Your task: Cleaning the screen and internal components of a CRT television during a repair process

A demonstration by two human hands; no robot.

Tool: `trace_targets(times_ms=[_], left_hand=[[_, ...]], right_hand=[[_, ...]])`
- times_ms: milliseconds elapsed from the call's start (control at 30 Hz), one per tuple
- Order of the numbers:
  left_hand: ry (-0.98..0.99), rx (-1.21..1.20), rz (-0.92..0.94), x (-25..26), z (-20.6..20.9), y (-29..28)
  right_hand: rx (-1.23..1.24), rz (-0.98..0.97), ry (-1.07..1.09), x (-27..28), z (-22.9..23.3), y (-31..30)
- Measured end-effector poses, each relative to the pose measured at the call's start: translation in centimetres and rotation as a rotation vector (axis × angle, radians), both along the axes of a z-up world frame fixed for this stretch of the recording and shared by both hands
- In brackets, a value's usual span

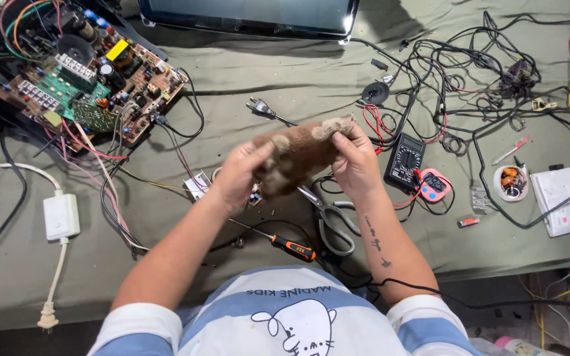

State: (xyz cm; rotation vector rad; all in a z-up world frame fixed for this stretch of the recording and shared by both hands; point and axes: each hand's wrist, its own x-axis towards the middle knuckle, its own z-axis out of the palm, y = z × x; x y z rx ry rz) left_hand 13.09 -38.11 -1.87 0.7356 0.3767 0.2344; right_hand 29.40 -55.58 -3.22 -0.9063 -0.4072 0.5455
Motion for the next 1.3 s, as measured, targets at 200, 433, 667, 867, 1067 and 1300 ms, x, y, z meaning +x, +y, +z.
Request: trace_targets(times_ms=[200,433,667,867,1067,1300], left_hand=[[-0.008,0.101,-0.069,0.2,0.7,2.2],[-0.131,0.852,0.167,-1.2,2.7,3.3],[-0.072,1.426,0.497,-3.4,5.9,3.4],[-0.203,1.23,0.434,-3.6,7.9,2.6],[-0.228,0.448,0.202,-3.6,6.4,1.4],[-0.371,0.953,0.104,-3.8,6.8,1.9]], right_hand=[[0.002,0.092,-0.062,-1.4,1.3,0.2],[-0.28,0.064,-0.379,-3.2,4.0,0.3],[-0.388,-0.269,-0.855,-3.8,4.8,0.0],[-0.2,-0.177,-0.714,-4.1,4.9,-0.5],[-0.185,-0.154,-0.522,-4.6,5.6,0.2],[0.057,-0.098,-0.094,-5.0,6.1,0.0]])
